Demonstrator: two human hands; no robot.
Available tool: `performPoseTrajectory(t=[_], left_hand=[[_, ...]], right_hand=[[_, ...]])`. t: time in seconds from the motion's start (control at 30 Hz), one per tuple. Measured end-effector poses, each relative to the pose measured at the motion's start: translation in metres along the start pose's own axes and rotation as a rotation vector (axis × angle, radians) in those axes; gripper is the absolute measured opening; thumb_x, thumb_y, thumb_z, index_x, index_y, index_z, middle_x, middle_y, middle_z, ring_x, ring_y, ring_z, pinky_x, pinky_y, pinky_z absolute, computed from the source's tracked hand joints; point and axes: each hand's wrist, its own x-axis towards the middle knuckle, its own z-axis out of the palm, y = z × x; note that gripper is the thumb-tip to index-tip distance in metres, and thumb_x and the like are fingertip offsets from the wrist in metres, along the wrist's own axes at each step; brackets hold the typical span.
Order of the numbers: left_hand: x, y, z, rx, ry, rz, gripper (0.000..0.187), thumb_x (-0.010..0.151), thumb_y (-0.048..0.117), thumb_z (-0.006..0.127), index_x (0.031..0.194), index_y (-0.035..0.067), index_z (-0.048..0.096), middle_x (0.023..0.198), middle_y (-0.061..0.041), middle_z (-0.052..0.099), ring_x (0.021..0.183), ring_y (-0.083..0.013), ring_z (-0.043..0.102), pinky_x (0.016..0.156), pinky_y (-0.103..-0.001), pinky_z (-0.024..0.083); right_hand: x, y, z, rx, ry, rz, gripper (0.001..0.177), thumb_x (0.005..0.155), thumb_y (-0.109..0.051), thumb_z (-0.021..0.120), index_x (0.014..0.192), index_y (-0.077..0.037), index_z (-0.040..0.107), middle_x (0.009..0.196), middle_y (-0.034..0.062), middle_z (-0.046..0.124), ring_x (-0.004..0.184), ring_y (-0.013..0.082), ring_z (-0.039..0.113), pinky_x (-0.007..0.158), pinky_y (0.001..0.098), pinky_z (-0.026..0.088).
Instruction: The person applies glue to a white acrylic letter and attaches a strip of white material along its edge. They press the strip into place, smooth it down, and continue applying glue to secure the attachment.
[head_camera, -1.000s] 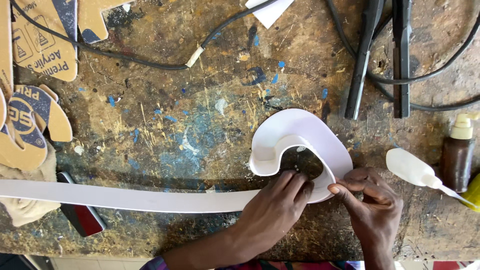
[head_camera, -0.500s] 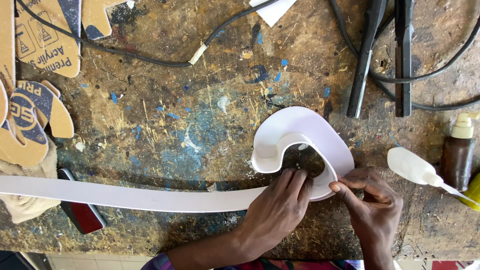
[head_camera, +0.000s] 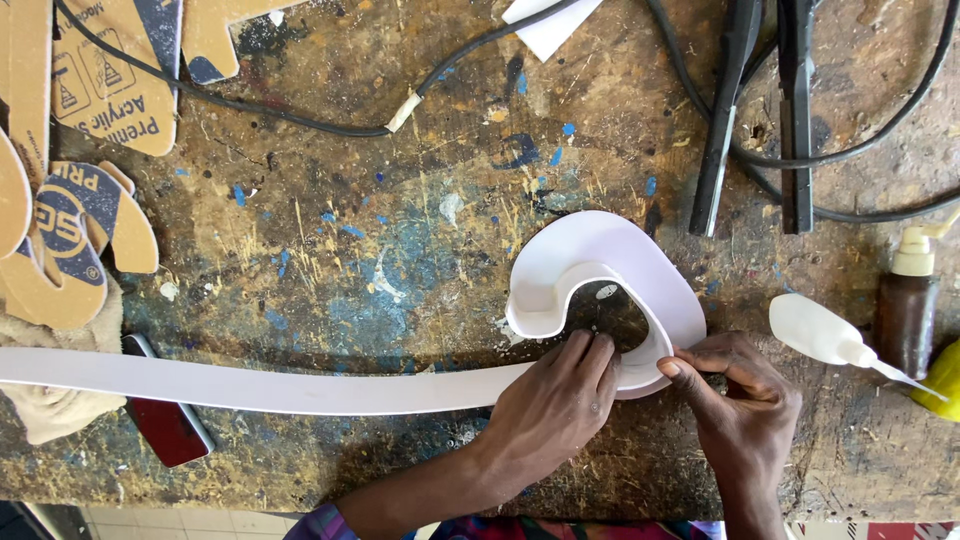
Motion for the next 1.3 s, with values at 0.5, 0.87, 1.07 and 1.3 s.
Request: performPoseTrajectory(t=[0.5, 0.87, 1.07, 1.3], left_hand=[[0.001, 0.005, -0.007, 0.028, 0.087, -0.065, 0.030, 0.111, 0.005, 0.066, 0.139, -0.005, 0.071, 0.132, -0.022, 0.064, 0.122, -0.0328, 0.064, 0.104, -0.039, 0.063], [0.001, 0.007, -0.008, 0.054, 0.097, -0.079, 0.031, 0.110, 0.005, 0.067, 0.139, -0.005, 0.070, 0.134, -0.022, 0.064, 0.123, -0.0318, 0.064, 0.104, -0.038, 0.063], [-0.003, 0.008, -0.007, 0.058, 0.125, -0.072, 0.031, 0.109, 0.003, 0.070, 0.138, -0.007, 0.070, 0.135, -0.024, 0.065, 0.124, -0.0331, 0.066, 0.108, -0.040, 0.065], [-0.006, 0.006, -0.006, 0.042, 0.185, -0.099, 0.028, 0.107, 0.001, 0.073, 0.135, -0.005, 0.073, 0.128, -0.019, 0.065, 0.117, -0.0284, 0.066, 0.103, -0.035, 0.065]], right_hand=[[-0.001, -0.001, 0.001, -0.002, 0.003, 0.063, 0.014, 0.089, -0.006, 0.095, 0.097, 0.001, 0.085, 0.099, 0.0144, 0.081, 0.093, 0.0225, 0.076, 0.084, 0.0322, 0.058], [-0.002, -0.002, 0.007, 0.026, 0.041, -0.019, 0.016, 0.096, -0.007, 0.092, 0.106, 0.002, 0.084, 0.098, 0.0131, 0.080, 0.091, 0.0217, 0.073, 0.086, 0.0342, 0.058], [-0.004, 0.006, 0.009, 0.049, 0.049, -0.014, 0.015, 0.099, -0.007, 0.092, 0.107, 0.003, 0.083, 0.099, 0.0134, 0.078, 0.092, 0.0217, 0.071, 0.087, 0.0341, 0.056], [-0.006, 0.019, 0.011, 0.047, 0.075, -0.012, 0.012, 0.101, 0.001, 0.091, 0.104, 0.005, 0.080, 0.097, 0.0134, 0.074, 0.091, 0.0198, 0.066, 0.088, 0.0311, 0.051]])
